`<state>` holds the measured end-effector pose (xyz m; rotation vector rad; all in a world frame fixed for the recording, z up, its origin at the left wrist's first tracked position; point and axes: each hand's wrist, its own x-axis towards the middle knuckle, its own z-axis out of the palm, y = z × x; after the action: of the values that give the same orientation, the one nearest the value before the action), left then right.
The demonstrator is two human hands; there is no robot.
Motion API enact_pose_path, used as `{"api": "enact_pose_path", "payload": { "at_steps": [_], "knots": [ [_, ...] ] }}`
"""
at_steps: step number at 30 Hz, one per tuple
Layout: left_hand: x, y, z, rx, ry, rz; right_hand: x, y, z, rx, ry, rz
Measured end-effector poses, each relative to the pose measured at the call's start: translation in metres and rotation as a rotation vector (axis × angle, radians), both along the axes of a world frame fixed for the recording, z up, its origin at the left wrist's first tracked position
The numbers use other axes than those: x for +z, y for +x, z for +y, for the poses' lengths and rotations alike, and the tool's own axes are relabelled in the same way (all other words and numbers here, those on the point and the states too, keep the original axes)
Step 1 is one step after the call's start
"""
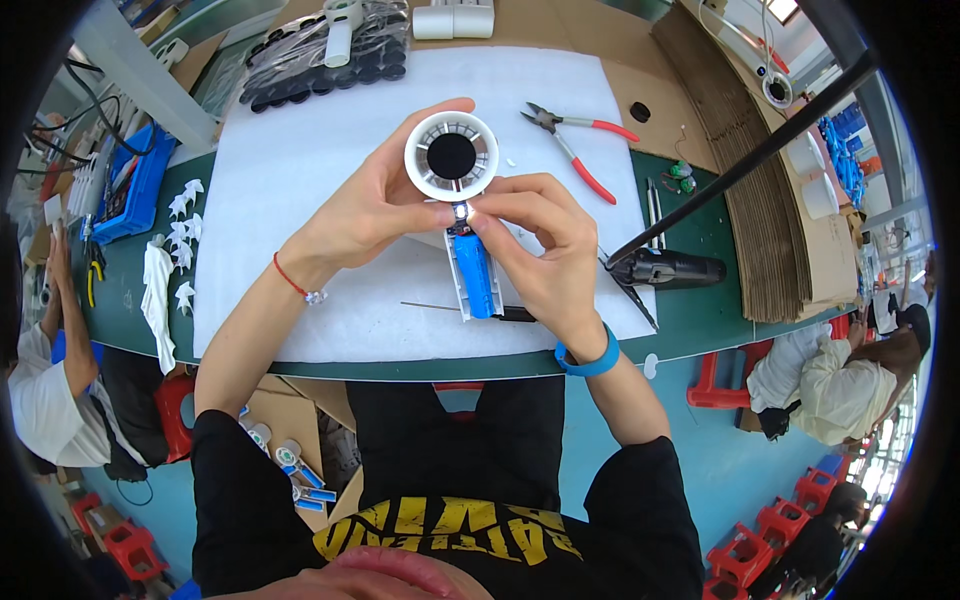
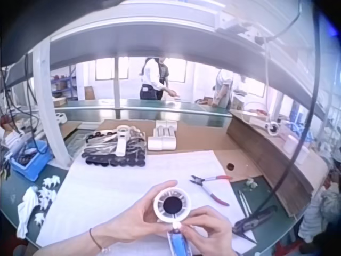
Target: Assembling the components of a small white handheld electronic fan at a factory assembly station.
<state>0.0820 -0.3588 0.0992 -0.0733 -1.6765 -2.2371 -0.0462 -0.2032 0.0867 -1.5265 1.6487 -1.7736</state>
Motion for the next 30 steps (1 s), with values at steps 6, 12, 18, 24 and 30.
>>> {"api": "enact_pose_path", "payload": {
  "at_steps": [6,12,18,24,30],
  "knots": [
    [-0.002,-0.003,-0.007,-0.015,0.054,0.002,0.003,-0.003,-0.001,0.11,0.026,-0.146],
    [0.005,-0.002,0.0,-0.002,-0.005,0.034,0.019,0.007,0.006,0.088,0.393,-0.465],
    [0.008,0.0,0.003,0.129,-0.358,0.084,0.035,0.015,0.008,0.284,0.519,-0.74],
    [0.009,0.002,-0.018,0.149,-0.145,0.054,0.087,0.024,0.097,0.531,-0.025,-0.387],
    [0.002,-0.004,-0.028,0.328,-0.176,0.061,0.071,0.032,0.106,0.306,-0.236,-0.521]
  ]
}}
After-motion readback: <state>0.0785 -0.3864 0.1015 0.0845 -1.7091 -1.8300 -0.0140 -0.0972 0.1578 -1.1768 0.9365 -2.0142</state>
